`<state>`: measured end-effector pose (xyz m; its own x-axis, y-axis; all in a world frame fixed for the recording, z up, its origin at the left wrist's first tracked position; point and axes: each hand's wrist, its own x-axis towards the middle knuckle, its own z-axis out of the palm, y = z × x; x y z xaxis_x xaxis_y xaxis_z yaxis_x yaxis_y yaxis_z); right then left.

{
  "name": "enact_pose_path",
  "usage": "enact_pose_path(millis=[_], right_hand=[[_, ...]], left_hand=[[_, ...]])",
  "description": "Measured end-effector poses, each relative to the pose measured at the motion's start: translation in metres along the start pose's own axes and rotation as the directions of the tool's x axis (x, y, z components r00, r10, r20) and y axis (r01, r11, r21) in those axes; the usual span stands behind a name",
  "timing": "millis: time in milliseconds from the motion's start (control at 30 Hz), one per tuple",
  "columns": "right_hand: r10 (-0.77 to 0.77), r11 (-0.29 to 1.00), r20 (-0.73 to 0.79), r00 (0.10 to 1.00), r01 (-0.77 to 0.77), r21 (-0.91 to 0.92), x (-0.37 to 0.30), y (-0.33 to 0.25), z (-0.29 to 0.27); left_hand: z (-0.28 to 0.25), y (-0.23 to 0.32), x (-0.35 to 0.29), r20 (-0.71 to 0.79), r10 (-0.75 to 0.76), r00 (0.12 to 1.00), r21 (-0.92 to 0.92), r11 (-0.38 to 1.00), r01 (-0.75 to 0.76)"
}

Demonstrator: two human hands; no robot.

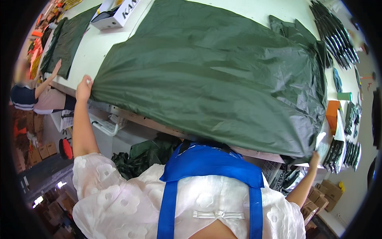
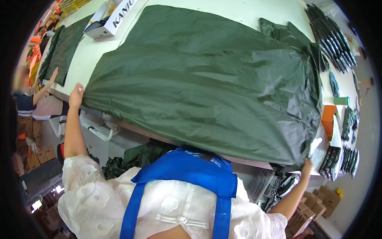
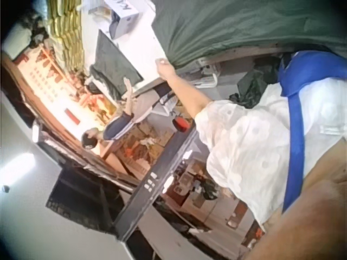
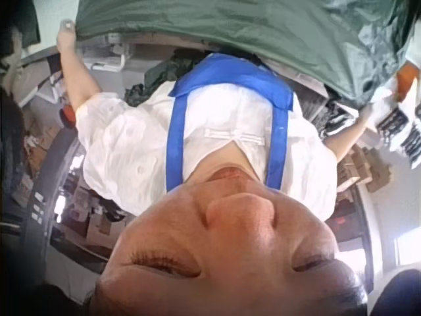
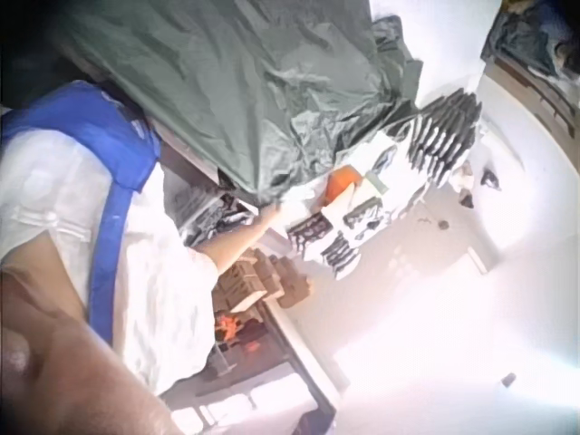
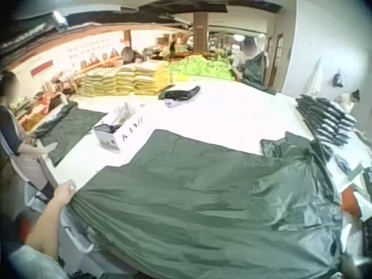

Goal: The person folds a green raincoat on a white table. They smooth the fabric, fold it in half lengthwise, then fold it into a compact rectangle. The person places the folded raincoat into a clear plastic bag and sets it aside.

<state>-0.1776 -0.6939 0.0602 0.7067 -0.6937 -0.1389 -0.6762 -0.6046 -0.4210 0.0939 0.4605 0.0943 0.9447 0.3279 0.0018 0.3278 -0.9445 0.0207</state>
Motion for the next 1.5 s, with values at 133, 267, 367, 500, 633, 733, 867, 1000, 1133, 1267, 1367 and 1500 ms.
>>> enact_pose_path(millis=[133, 267, 367, 500, 633, 733, 867, 1000, 1133, 1267, 1367, 1500], right_hand=[[0.214, 0.977, -0.02, 0.977, -0.214, 0.003, -0.042, 0.051, 0.063], [0.233, 0.971, -0.145, 0.962, -0.221, 0.096, -0.048, 0.064, 0.087], [0.223, 0.974, -0.176, 0.959, -0.225, 0.011, -0.046, 0.041, 0.098], [0.15, 0.937, -0.181, 0.972, -0.082, 0.339, -0.025, -0.038, 0.136], [0.146, 0.78, 0.006, 0.989, -0.119, 0.615, -0.022, -0.114, 0.153], [0.286, 0.606, 0.113, 0.951, -0.271, 0.748, -0.048, -0.142, 0.123], [0.481, 0.787, -0.141, 0.865, -0.355, 0.504, -0.048, 0.0, 0.137], [0.453, 0.853, -0.286, 0.844, -0.318, 0.414, -0.016, 0.027, 0.148], [0.184, 0.963, -0.209, 0.96, -0.134, 0.234, -0.055, -0.065, 0.148], [-0.13, 0.311, 0.35, 0.927, -0.297, 0.903, -0.118, -0.136, 0.135], [-0.365, 0.065, 0.142, 0.92, -0.127, 0.99, -0.125, -0.18, 0.097], [-0.241, 0.024, 0.101, 0.965, -0.098, 0.995, -0.127, -0.188, 0.123]], left_hand=[[0.025, 0.052, -0.039, -0.007, -0.176, 0.984, 0.171, 0.97, 0.175], [0.065, 0.155, -0.099, -0.059, 0.351, 0.934, -0.089, 0.93, -0.355], [0.098, 0.21, -0.135, 0.4, 0.316, 0.86, -0.174, 0.948, -0.267], [0.113, 0.217, -0.079, 0.33, 0.214, 0.919, 0.092, 0.962, -0.257], [0.095, 0.245, -0.012, 0.416, -0.01, 0.909, 0.288, 0.95, -0.122], [0.101, 0.276, -0.045, 0.099, 0.407, 0.908, -0.106, 0.912, -0.397], [0.065, 0.391, -0.17, -0.228, 0.814, 0.533, -0.456, 0.395, -0.798], [0.076, 0.479, -0.269, 0.192, 0.979, 0.062, -0.956, 0.201, -0.214], [0.105, 0.539, -0.318, 0.366, 0.923, 0.121, -0.922, 0.377, -0.092], [0.09, 0.565, -0.33, 0.184, 0.936, 0.301, -0.904, 0.281, -0.322], [0.057, 0.574, -0.32, -0.208, 0.911, 0.357, -0.842, 0.019, -0.539], [-0.01, 0.595, -0.298, 0.24, 0.911, 0.334, -0.971, 0.22, 0.096]])
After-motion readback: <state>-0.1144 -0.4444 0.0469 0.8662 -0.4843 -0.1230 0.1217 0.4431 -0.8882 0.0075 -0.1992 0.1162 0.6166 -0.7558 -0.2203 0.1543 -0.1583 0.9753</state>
